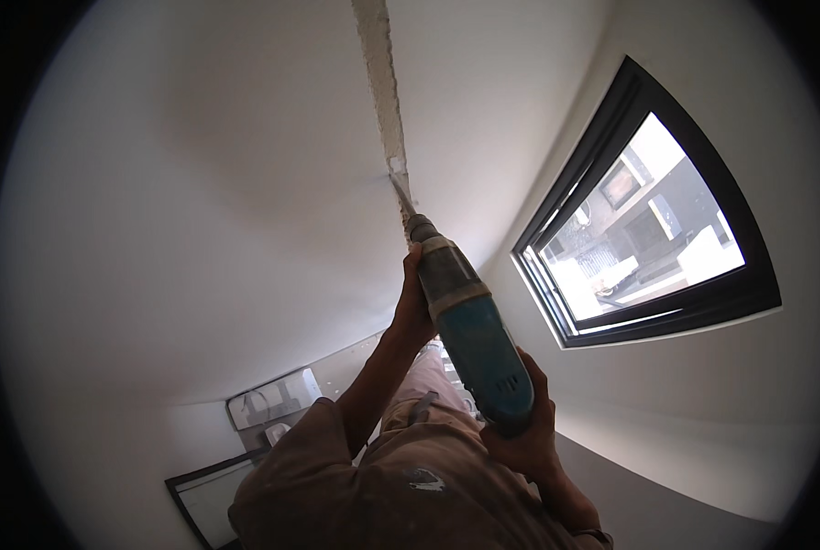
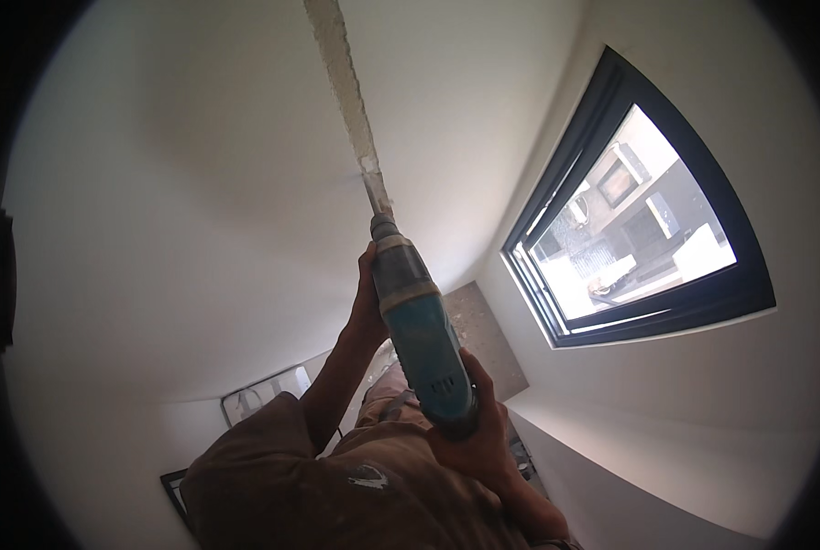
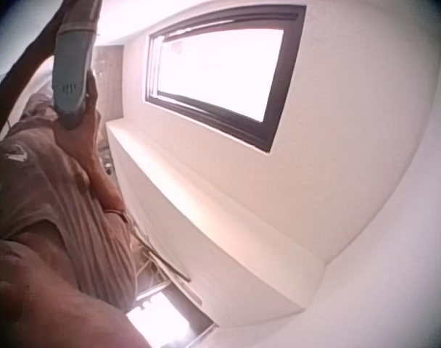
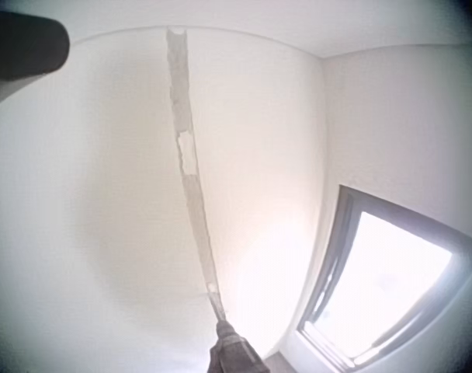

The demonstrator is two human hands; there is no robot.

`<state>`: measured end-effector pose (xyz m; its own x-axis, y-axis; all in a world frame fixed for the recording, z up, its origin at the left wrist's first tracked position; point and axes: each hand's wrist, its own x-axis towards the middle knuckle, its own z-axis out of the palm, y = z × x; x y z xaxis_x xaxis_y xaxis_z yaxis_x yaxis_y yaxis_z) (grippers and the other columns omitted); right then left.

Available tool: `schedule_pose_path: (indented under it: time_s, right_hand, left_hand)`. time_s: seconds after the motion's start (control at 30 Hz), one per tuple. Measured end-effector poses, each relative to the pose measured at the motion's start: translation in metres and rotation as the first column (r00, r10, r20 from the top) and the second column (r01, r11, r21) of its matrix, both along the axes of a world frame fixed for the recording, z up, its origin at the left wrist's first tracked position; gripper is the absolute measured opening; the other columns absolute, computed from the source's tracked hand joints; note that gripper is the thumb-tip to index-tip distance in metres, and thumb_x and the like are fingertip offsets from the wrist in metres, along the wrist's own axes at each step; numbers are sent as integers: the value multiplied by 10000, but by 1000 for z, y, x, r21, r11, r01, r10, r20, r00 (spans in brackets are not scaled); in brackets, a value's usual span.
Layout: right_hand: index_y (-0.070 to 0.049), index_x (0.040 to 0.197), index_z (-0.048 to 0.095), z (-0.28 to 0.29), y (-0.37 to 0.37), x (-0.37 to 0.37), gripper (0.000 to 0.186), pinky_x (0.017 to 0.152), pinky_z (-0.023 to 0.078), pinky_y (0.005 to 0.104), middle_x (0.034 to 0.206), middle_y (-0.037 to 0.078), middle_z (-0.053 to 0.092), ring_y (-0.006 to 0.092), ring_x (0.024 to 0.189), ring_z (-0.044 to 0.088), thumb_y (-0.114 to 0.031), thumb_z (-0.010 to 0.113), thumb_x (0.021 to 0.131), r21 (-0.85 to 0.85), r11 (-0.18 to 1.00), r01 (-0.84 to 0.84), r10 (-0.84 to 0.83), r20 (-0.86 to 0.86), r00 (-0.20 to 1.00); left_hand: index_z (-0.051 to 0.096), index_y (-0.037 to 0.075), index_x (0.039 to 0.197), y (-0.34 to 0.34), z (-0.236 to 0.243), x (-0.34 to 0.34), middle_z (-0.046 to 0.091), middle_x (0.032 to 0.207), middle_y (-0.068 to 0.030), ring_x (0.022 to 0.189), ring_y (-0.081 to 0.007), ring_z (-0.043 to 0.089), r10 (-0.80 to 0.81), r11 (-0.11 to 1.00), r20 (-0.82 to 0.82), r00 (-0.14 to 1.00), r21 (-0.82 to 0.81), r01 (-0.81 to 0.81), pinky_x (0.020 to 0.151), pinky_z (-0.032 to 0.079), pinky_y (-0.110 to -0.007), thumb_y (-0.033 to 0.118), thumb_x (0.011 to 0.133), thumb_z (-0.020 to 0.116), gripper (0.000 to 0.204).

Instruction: The person uses a rotary hammer to drill into a pre-cut vertical channel in a white wall. The person holds the tool with both hands, moving the bit along the length of the channel and occasionally reaching up to touch the wall surface.

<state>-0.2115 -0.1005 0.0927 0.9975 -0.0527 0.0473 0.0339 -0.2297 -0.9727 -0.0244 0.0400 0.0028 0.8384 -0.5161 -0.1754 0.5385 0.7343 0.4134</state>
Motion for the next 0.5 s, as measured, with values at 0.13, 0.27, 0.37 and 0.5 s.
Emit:
schedule_pose_path:
  time_s: [0.13, 0.27, 0.37, 0.5]
  right_hand:
    - [-56, 1407, 246, 20, -1, 20, 883, 858, 503, 383, 1062, 189, 630, 295, 1002, 637, -31, 668, 632, -26, 999, -27, 26, -16, 1000]
    - [-75, 1410, 243, 50, -7, 42, 890, 866, 503, 392, 1066, 197, 628, 316, 1009, 633, -30, 676, 633, -106, 991, -81, 77, -47, 996]
    - [-76, 1400, 265, 85, -13, 62, 870, 872, 493, 392, 1098, 205, 607, 336, 1044, 612, -23, 668, 631, -168, 977, -129, 120, -63, 991]
    - [-53, 1393, 268, 90, -26, 62, 864, 910, 454, 397, 1128, 210, 563, 304, 1089, 570, 4, 635, 613, -133, 990, -52, 20, -229, 973]
  left_hand:
    - [512, 97, 1115, -2, 5, 12, 589, 980, -70, 947, -210, 601, 29, 1000, -4, 1000, -9, -29, 877, 502, -391, 627, 862, 481, 588]
    - [515, 99, 1102, -6, 16, 24, 588, 981, -74, 946, -230, 601, 40, 995, -2, 999, -91, -40, 884, 494, -417, 624, 857, 489, 580]
    - [517, 100, 1101, -12, 27, 36, 589, 1002, -85, 957, -242, 599, 76, 984, -68, 995, -159, -86, 893, 486, -429, 624, 855, 490, 580]
    - [506, 98, 1118, -21, 33, 38, 582, 1054, -98, 1003, -251, 584, 44, 982, -26, 999, -180, -48, 935, 464, -430, 652, 834, 504, 622]
